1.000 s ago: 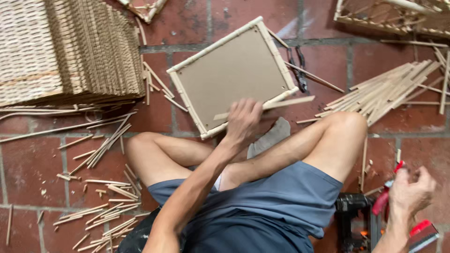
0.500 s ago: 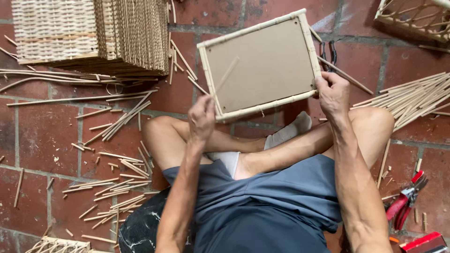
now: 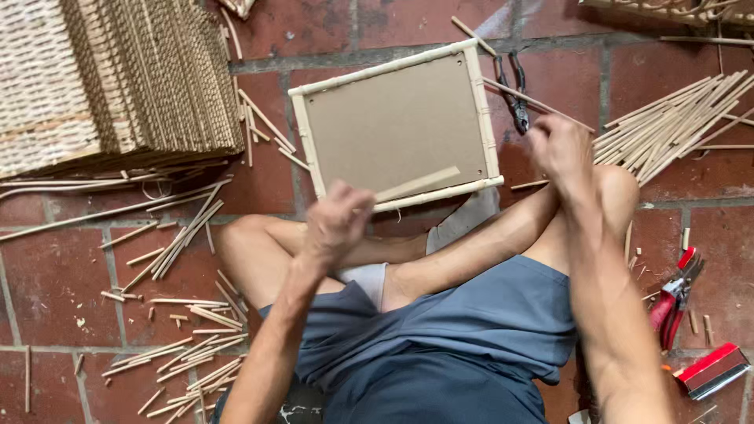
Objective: The person assembles a small bamboo tray by attaching thin bamboo strips to a rectangular frame with a cardboard backing. They use a pneumatic nail gun to secure the strips, trim excess with pliers, and flip the tray to inspect the woven base. The finished tray is placed on a stack of similar trays.
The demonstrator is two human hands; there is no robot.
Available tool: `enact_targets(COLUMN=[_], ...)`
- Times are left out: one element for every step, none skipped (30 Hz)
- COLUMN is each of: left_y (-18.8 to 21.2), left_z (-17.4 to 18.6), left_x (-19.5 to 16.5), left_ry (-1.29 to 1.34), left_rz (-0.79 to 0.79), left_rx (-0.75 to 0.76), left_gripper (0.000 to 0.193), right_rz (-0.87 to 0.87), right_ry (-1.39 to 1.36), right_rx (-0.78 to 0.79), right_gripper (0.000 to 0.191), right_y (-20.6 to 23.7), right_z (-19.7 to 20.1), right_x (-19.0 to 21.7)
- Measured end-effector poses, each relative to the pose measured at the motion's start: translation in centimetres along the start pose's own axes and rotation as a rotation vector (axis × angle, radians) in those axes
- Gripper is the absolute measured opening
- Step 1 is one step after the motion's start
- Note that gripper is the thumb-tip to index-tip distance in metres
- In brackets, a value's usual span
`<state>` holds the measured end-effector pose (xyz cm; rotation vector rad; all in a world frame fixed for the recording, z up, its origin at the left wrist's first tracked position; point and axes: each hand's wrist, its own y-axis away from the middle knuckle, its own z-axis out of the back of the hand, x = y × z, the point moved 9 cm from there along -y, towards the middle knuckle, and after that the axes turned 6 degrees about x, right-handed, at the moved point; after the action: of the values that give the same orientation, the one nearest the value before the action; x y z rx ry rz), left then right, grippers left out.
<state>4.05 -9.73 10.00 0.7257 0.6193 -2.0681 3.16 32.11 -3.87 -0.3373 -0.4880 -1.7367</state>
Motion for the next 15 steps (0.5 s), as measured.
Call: enact_targets(left_y=[0.3, 0.5, 0.7, 1.0, 1.3, 1.3, 1.2, 1.2, 1.0, 0.8, 0.7, 0.6, 0.4, 0.1, -0.1], left_z=[-1.5, -2.8, -4.2, -5.5, -6.8, -7.8, -8.6, -9.4, -9.4, -9.4, -9.4, -9.2, -8.9, -8.3, -7.3], left_x=[-1.2, -2.7, -4.0, -5.0, -5.8, -5.8, -5.5, -5.4, -5.1, -5.0, -5.3, -5.4, -5.7, -5.8, -5.6], left_ry=[-0.032, -0.086, -0.142, -0.170, -0.200, -0.260, -0.319, -0.375, -0.368, -0.357, -0.340, -0.319, -0.303, -0.287, -0.291], left_rz=[-0.015, -0.082, -0.150, -0.222, -0.286, -0.291, -0.294, -0.295, -0.281, -0.270, -0.261, -0.235, -0.216, -0.200, -0.199], left_rx=[0.049, 0.057, 0.059, 0.084, 0.108, 0.120, 0.135, 0.153, 0.131, 0.110, 0.094, 0.086, 0.076, 0.067, 0.037], left_gripper=[0.010, 0.009, 0.009, 0.011, 0.014, 0.014, 0.015, 0.015, 0.015, 0.016, 0.017, 0.012, 0.008, 0.004, 0.004], right_rz=[-0.176, -0.126, -0.071, -0.009, -0.056, -0.100, -0.144, -0.127, -0.114, -0.107, -0.117, -0.133, -0.148, -0.121, -0.093], right_ry=[0.188, 0.265, 0.342, 0.420, 0.441, 0.461, 0.480, 0.497, 0.516, 0.537, 0.347, 0.156, -0.036, -0.214, -0.392], right_rx=[0.122, 0.100, 0.073, 0.045, 0.088, 0.133, 0.180, 0.175, 0.170, 0.163, 0.121, 0.078, 0.024, -0.034, -0.089], right_gripper=[0.027, 0.025, 0.023, 0.023, 0.022, 0.021, 0.021, 0.020, 0.019, 0.019, 0.019, 0.021, 0.025, 0.021, 0.018], right_y=[-1.6, -2.9, -4.5, -5.9, -7.0, -7.7, -8.2, -8.5, -8.4, -8.4, -8.0, -7.4, -7.0, -6.5, -5.9], right_z=[-0.6, -0.5, -0.5, -0.4, -0.8, -1.2, -1.8, -1.9, -2.0, -1.8, -1.2, -0.6, 0.2, 1.0, 1.8], right_x=[-3.2, -4.1, -4.6, -4.8, -5.9, -6.5, -6.9, -6.9, -6.9, -6.8, -6.8, -7.0, -7.1, -6.9, -6.5])
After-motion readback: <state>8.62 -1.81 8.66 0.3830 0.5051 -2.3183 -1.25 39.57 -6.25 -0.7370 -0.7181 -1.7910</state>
